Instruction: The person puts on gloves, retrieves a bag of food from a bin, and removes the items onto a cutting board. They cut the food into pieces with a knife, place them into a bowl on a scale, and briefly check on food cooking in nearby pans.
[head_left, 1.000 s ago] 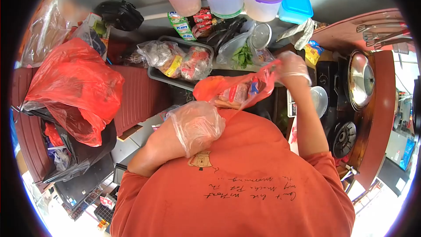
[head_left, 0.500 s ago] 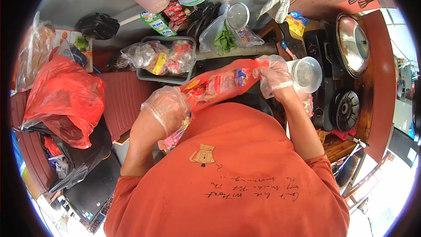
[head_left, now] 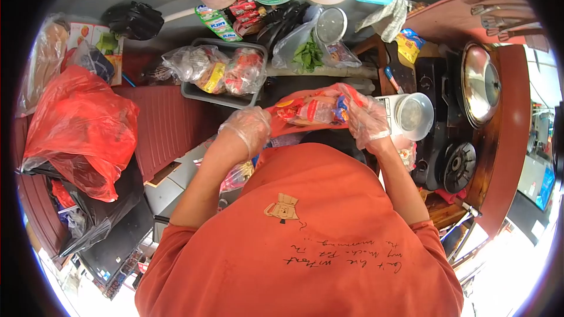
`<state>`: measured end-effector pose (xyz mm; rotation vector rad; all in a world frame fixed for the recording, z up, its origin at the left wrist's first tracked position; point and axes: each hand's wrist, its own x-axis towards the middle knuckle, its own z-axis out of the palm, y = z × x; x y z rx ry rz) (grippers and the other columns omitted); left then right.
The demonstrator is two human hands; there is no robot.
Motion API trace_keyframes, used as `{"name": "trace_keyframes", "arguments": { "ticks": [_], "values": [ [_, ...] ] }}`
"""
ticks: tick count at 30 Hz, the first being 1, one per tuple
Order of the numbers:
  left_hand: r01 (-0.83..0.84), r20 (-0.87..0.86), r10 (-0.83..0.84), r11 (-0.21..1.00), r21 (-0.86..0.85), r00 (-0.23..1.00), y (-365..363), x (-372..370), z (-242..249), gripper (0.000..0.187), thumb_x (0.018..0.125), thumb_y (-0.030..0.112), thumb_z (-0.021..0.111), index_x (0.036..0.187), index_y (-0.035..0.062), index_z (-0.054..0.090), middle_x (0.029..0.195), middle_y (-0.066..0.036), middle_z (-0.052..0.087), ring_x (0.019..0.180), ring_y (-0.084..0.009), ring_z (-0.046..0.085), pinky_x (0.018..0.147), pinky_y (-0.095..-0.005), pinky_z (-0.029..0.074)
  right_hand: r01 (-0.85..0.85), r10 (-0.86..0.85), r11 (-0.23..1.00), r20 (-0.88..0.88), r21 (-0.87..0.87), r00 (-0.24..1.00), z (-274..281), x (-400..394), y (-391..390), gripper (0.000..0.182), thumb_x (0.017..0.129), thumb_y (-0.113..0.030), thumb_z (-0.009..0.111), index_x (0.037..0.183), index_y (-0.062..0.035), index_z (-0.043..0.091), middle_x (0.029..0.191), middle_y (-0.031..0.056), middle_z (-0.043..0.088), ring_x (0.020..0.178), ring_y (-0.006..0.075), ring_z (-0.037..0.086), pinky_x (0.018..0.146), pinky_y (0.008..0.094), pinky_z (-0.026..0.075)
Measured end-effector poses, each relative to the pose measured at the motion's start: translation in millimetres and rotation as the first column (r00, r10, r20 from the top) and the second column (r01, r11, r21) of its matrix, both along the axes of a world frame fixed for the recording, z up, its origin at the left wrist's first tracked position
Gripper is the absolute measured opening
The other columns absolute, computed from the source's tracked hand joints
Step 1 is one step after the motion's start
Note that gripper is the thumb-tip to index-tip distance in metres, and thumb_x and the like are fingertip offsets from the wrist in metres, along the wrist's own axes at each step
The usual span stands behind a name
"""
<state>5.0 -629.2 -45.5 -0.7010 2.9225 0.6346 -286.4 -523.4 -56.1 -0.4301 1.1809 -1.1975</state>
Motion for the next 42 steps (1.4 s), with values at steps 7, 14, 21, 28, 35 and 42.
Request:
{"name": "trace_keyframes", "arguments": {
  "ticks": [7, 14, 21, 28, 35, 42],
  "values": [
    [-0.111, -0.194, 0.277, 0.795, 0.596, 0.941, -39, 3, -24, 0.015, 0.081, 0.017, 0.07, 0.084, 0.0031, 0.073, 0.089, -0.013, 0.071, 0.084, -0.0312, 0.067, 0.078, -0.0397, 0.053, -0.077, 0.078, 0.992, -0.008, 0.098, 0.997, -23, 5, -4, 0.027, 0.096, -0.017, 0.064, 0.12, -0.0055, 0.062, 0.066, -0.0064, 0.048, 0.051, 0.0045, 0.043, 0.045, 0.0204, 0.034],
    [-0.035, -0.616, 0.26, 0.935, 0.353, 0.744, -55, -61, -53, 0.009, 0.084, 0.01, 0.065, 0.083, 0.005, 0.072, 0.091, -0.01, 0.073, 0.082, -0.0271, 0.069, 0.076, -0.0387, 0.055, 0.043, -0.051, 0.998, 0.157, 0.053, 0.986, -14, 3, -12, 0.023, 0.096, -0.023, 0.059, 0.11, -0.0048, 0.063, 0.064, -0.0046, 0.042, 0.053, 0.0062, 0.038, 0.047, 0.0222, 0.031],
    [-0.907, -0.065, 0.906, 0.421, 0.025, 0.418, -139, 24, -288, 0.044, 0.092, 0.034, 0.056, 0.122, 0.0037, 0.065, 0.125, -0.021, 0.064, 0.119, -0.0365, 0.059, 0.102, -0.0443, 0.045, 0.025, -0.027, 0.997, -0.019, -0.066, 0.999, -9, -7, -1, 0.079, 0.082, -0.065, 0.057, 0.122, 0.0028, 0.061, 0.065, -0.0004, 0.04, 0.056, 0.0106, 0.037, 0.049, 0.0249, 0.029],
    [-0.656, 0.556, 0.518, 0.751, 0.068, 0.65, -148, 27, -352, 0.039, 0.092, 0.034, 0.053, 0.112, 0.0039, 0.069, 0.122, -0.021, 0.066, 0.116, -0.0365, 0.062, 0.101, -0.0444, 0.047, 0.195, -0.174, 0.979, 0.238, -0.066, 0.955, -36, -2, 15, 0.084, 0.082, -0.068, 0.053, 0.128, 0.0023, 0.056, 0.068, 0.0005, 0.041, 0.059, 0.0128, 0.037, 0.055, 0.0257, 0.028],
    [-0.824, 0.109, 0.919, 0.282, 0.491, 0.379, -113, 40, -315, 0.029, 0.093, 0.031, 0.059, 0.097, 0.0055, 0.071, 0.092, -0.01, 0.069, 0.088, -0.024, 0.066, 0.08, -0.0359, 0.051, 0.242, -0.245, 0.969, 0.23, 0.042, 0.942, -40, 7, 9, 0.074, 0.085, -0.07, 0.05, 0.109, 0.0, 0.055, 0.069, -0.0003, 0.04, 0.059, 0.0114, 0.036, 0.055, 0.0264, 0.029],
    [-0.258, 0.252, 0.945, -0.301, 0.918, -0.208, -137, 108, -267, 0.025, 0.086, 0.015, 0.074, 0.108, 0.0065, 0.068, 0.088, 0.0, 0.064, 0.072, -0.0103, 0.055, 0.064, -0.0254, 0.044, 0.233, -0.241, 0.971, 0.266, 0.063, 0.933, -57, 8, 6, 0.065, 0.087, -0.068, 0.048, 0.096, -0.0038, 0.05, 0.068, -0.0022, 0.036, 0.06, 0.011, 0.034, 0.057, 0.026, 0.028]
  ]
}}
